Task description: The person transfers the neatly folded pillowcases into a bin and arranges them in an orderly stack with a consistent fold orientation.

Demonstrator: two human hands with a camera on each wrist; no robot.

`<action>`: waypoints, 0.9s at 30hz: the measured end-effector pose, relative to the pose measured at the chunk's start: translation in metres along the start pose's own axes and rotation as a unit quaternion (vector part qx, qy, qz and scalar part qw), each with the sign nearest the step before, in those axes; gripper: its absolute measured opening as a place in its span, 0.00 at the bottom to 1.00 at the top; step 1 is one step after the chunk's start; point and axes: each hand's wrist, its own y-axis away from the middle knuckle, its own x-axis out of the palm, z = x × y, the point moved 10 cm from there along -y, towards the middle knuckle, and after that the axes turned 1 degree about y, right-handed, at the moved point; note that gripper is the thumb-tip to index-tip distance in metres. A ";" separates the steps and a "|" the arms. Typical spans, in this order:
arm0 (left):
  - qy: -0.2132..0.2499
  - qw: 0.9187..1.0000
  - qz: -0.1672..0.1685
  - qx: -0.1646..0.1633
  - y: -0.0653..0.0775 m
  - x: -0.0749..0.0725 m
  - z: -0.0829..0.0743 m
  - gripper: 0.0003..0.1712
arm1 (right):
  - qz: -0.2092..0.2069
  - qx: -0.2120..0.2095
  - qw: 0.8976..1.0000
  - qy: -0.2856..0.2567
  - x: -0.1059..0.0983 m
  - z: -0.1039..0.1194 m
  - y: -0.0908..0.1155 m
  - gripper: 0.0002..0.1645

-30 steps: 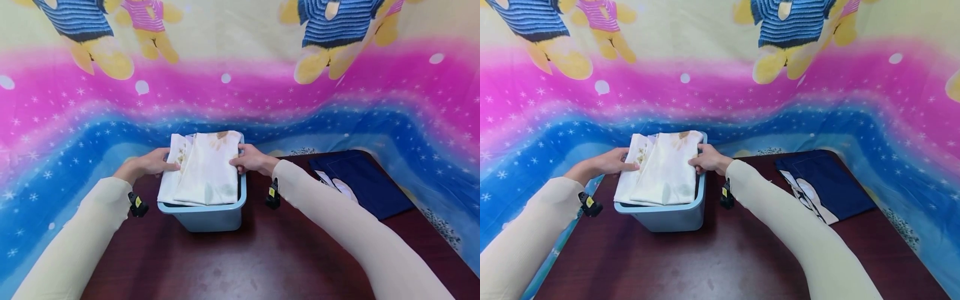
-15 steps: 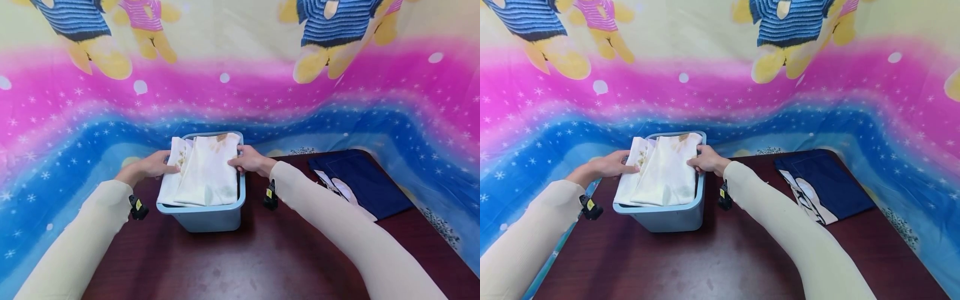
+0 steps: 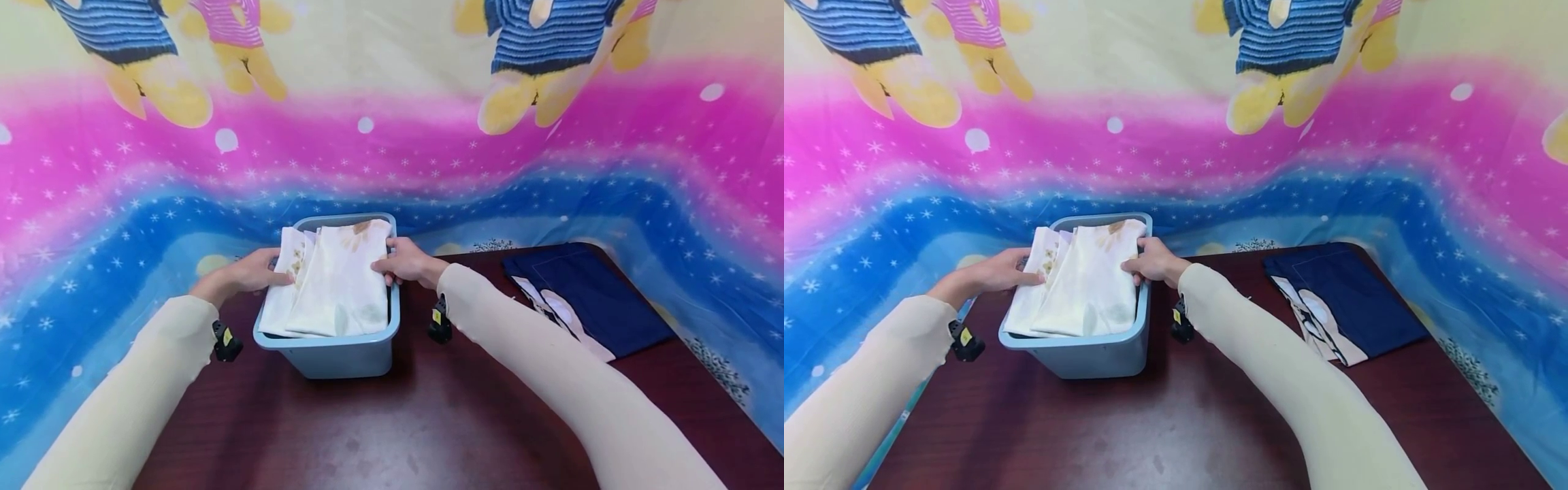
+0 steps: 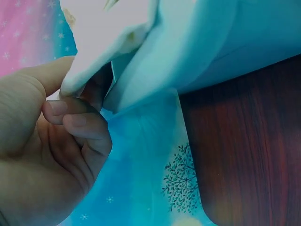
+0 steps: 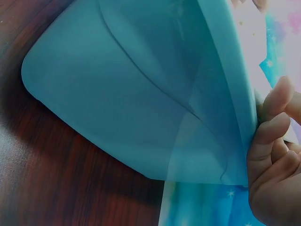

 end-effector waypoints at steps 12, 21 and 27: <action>-0.023 1.000 -0.003 0.021 -0.002 0.006 -0.007 0.35 | -0.014 0.004 1.000 0.015 -0.002 -0.001 -0.004 0.24; -0.041 0.999 -0.009 0.030 -0.001 0.011 -0.011 0.37 | -0.022 0.000 0.999 0.030 -0.004 -0.001 -0.006 0.21; -0.040 0.999 -0.013 0.030 -0.002 0.012 -0.009 0.37 | -0.021 0.004 0.999 0.039 -0.003 -0.003 -0.006 0.22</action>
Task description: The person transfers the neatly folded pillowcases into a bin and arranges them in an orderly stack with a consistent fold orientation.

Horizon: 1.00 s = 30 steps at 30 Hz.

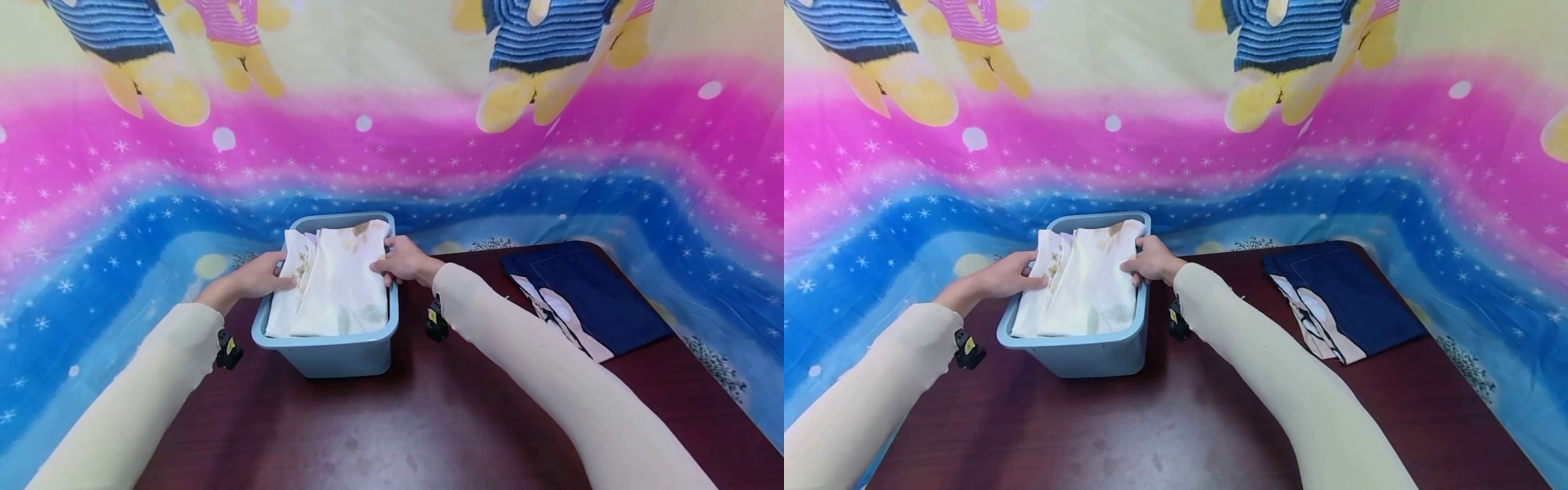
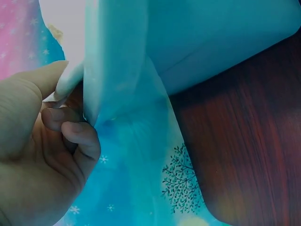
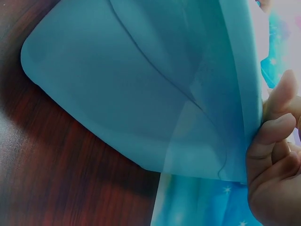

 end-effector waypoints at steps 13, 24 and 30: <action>-0.025 1.000 0.002 -0.009 -0.001 0.001 0.003 0.39 | -0.002 0.002 1.000 0.021 -0.001 0.000 -0.002 0.29; -0.032 0.999 0.007 -0.004 0.001 0.004 -0.001 0.38 | -0.004 0.005 1.000 0.026 0.001 0.003 0.000 0.25; -0.038 0.999 0.006 -0.004 0.000 0.004 0.000 0.38 | -0.006 0.008 1.000 0.027 0.001 0.002 0.000 0.31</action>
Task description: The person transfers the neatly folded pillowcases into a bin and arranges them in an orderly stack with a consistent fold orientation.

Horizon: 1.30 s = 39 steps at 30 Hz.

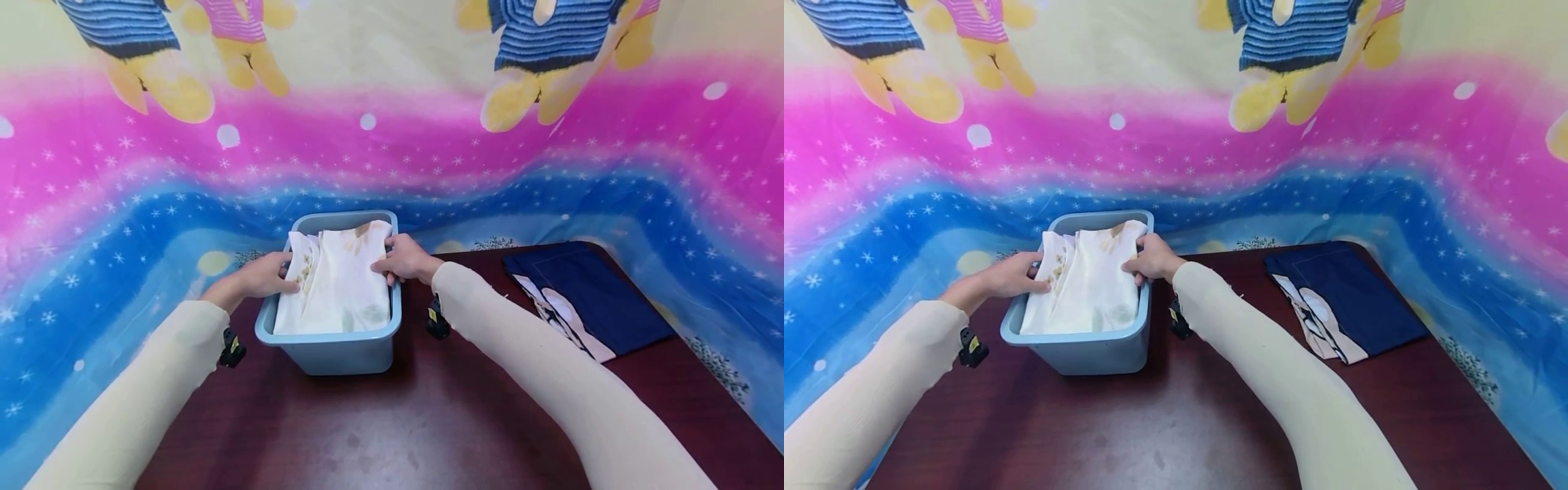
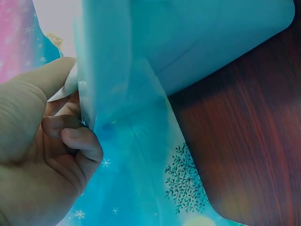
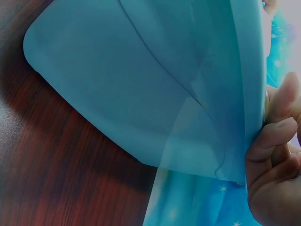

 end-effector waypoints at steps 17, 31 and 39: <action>-0.001 1.000 0.001 -0.006 0.000 0.000 0.001 0.40 | -0.005 0.003 1.000 -0.002 -0.001 0.001 -0.001 0.41; -0.007 1.000 -0.003 -0.002 0.001 0.000 0.001 0.24 | -0.017 -0.013 1.000 0.016 -0.001 0.004 0.001 0.31; -0.007 1.000 -0.001 0.004 0.000 -0.001 0.001 0.22 | -0.023 -0.018 0.999 0.022 -0.001 0.005 -0.001 0.26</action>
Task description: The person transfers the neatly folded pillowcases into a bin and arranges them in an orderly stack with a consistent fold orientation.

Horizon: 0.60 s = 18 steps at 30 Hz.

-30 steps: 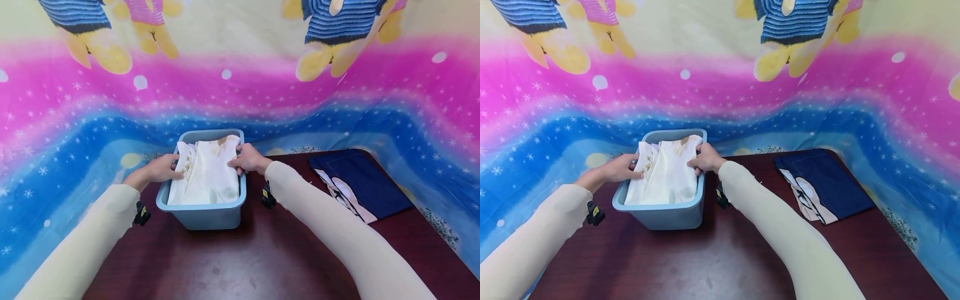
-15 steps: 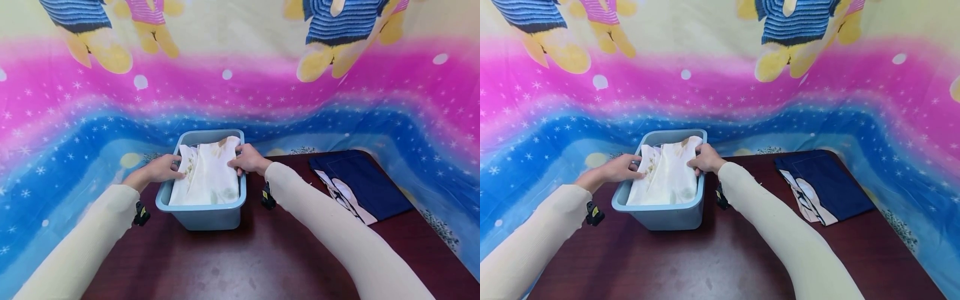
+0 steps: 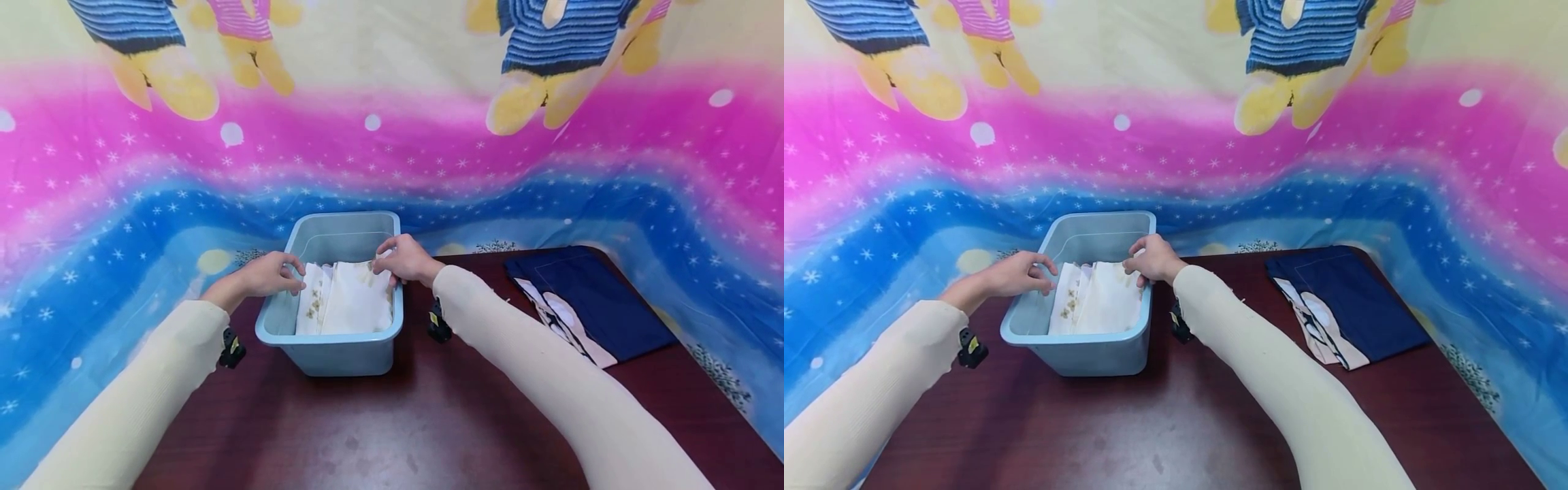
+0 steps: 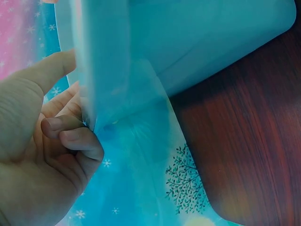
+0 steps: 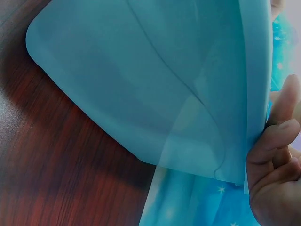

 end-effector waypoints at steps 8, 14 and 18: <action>-0.002 1.000 -0.004 -0.001 0.000 0.000 -0.001 0.21 | -0.001 -0.002 1.000 -0.004 -0.001 -0.001 0.001 0.26; 0.007 1.000 -0.001 -0.003 -0.001 0.002 0.002 0.21 | -0.001 0.000 1.000 -0.013 0.000 -0.002 0.002 0.23; 0.019 1.000 -0.003 -0.001 0.000 0.002 0.003 0.23 | -0.002 -0.003 1.000 -0.019 0.000 -0.001 0.002 0.23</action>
